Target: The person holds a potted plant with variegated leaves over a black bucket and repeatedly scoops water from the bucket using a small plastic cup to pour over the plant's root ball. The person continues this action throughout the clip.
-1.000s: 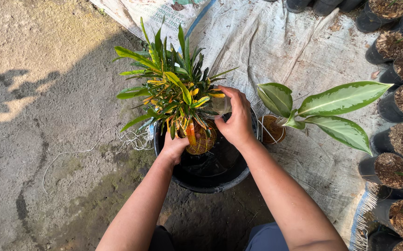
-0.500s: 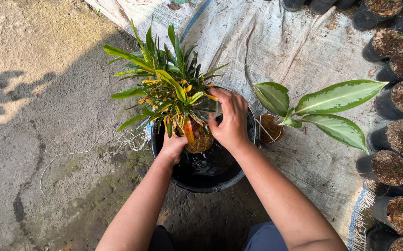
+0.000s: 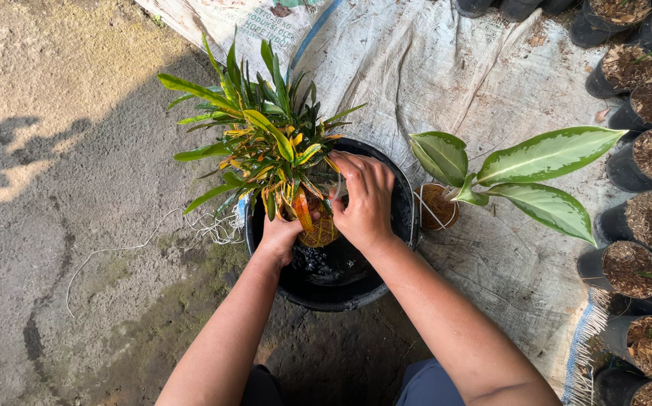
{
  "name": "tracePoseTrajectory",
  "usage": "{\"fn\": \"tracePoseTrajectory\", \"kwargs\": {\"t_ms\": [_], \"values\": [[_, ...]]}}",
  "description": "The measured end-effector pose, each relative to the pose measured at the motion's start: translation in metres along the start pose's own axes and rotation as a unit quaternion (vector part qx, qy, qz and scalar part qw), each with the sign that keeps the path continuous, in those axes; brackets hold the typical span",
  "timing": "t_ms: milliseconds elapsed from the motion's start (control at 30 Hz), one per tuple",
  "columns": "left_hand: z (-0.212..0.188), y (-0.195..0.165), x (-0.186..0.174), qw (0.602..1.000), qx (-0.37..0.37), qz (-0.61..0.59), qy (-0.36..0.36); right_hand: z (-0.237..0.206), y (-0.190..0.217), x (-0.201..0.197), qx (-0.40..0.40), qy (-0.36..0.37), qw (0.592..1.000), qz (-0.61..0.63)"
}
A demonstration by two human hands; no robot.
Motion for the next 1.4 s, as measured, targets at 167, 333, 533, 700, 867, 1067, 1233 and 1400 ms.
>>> {"fn": "tracePoseTrajectory", "kwargs": {"t_ms": [167, 333, 533, 700, 867, 1067, 1233, 1400], "values": [[0.0, 0.001, -0.001, 1.0, -0.008, 0.012, -0.001, -0.001, 0.005, 0.0, -0.013, -0.009, 1.0, -0.013], [0.001, 0.0, -0.001, 1.0, -0.002, 0.0, -0.003, -0.001, 0.012, -0.004, -0.029, -0.016, 0.999, -0.012], [0.0, -0.002, 0.002, 1.0, -0.005, -0.017, -0.005, -0.001, 0.018, -0.008, -0.044, -0.019, 0.999, -0.023], [0.0, -0.001, 0.001, 1.0, 0.0, -0.001, -0.002, 0.001, 0.019, -0.008, -0.045, -0.022, 0.998, -0.036], [0.001, 0.006, -0.003, 1.0, -0.013, -0.013, -0.014, 0.001, 0.021, -0.006, -0.052, -0.015, 0.998, -0.04], [0.001, 0.007, -0.006, 0.999, -0.019, -0.012, -0.03, -0.002, 0.023, -0.004, -0.063, -0.012, 0.996, -0.062], [0.001, 0.008, -0.006, 0.999, -0.024, -0.001, -0.032, -0.003, 0.024, -0.004, -0.089, -0.018, 0.993, -0.071], [0.002, 0.009, -0.005, 0.999, -0.022, -0.011, -0.026, -0.006, 0.011, 0.003, -0.067, -0.02, 0.995, -0.066]]}}
Point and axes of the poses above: each hand's wrist, its own z-axis towards the middle knuckle, its own x-axis out of the palm, y = z × x, the point moved 7 cm from there along z, towards the middle knuckle, and after that the axes turned 13 degrees about x, right-handed, at the moved point
